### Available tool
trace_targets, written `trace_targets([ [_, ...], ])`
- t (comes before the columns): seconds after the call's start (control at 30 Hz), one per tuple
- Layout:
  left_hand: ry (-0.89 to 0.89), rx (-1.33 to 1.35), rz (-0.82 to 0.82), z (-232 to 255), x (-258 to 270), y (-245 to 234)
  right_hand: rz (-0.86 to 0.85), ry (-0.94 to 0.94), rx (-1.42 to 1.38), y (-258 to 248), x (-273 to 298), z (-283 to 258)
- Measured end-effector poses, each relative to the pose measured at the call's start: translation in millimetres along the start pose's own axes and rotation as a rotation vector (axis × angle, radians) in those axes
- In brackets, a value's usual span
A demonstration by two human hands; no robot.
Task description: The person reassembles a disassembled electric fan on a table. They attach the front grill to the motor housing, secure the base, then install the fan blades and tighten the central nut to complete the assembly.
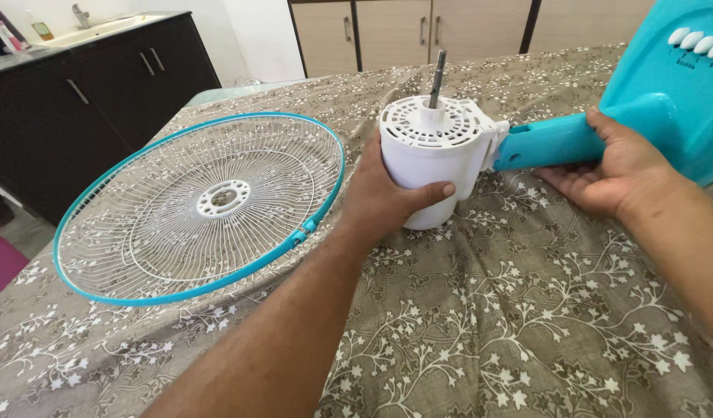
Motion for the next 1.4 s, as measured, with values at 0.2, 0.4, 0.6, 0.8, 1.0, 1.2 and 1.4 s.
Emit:
trace_targets([
  [0.2,-0.073,-0.318,0.214,0,25,-9,0.074,-0.035,0.037,-4,15,2],
  [0.4,-0.301,0.009,0.315,-11,62,-10,-0.051,-0.018,0.133,-4,34,4],
  [0.6,-0.883,0.745,0.435,-22,114,-33,-0.027,0.079,0.148,-9,50,18],
  [0.8,-1.014,0.885,0.863,-20,142,-94,-0.049,0.116,0.196,-15,62,23],
  [1.0,-0.998,0.832,0.787,-47,146,-131,-0.018,0.13,0.215,-20,72,24],
  [1.2,-1.036,0.799,0.889,-51,150,-143,-0.022,0.149,0.245,-21,81,26],
  [1.4,-1.118,0.753,1.037,-31,154,-148,-0.014,0.14,0.267,-19,94,30],
])
Point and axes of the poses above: each hand's wrist, its own x-axis away from the middle knuckle, its own y-axis out of the palm, z = x × y, the point moved 4 cm from there along -x, towards the middle knuckle, and after that the axes turned 11 degrees about -x, right-handed, at the moved point
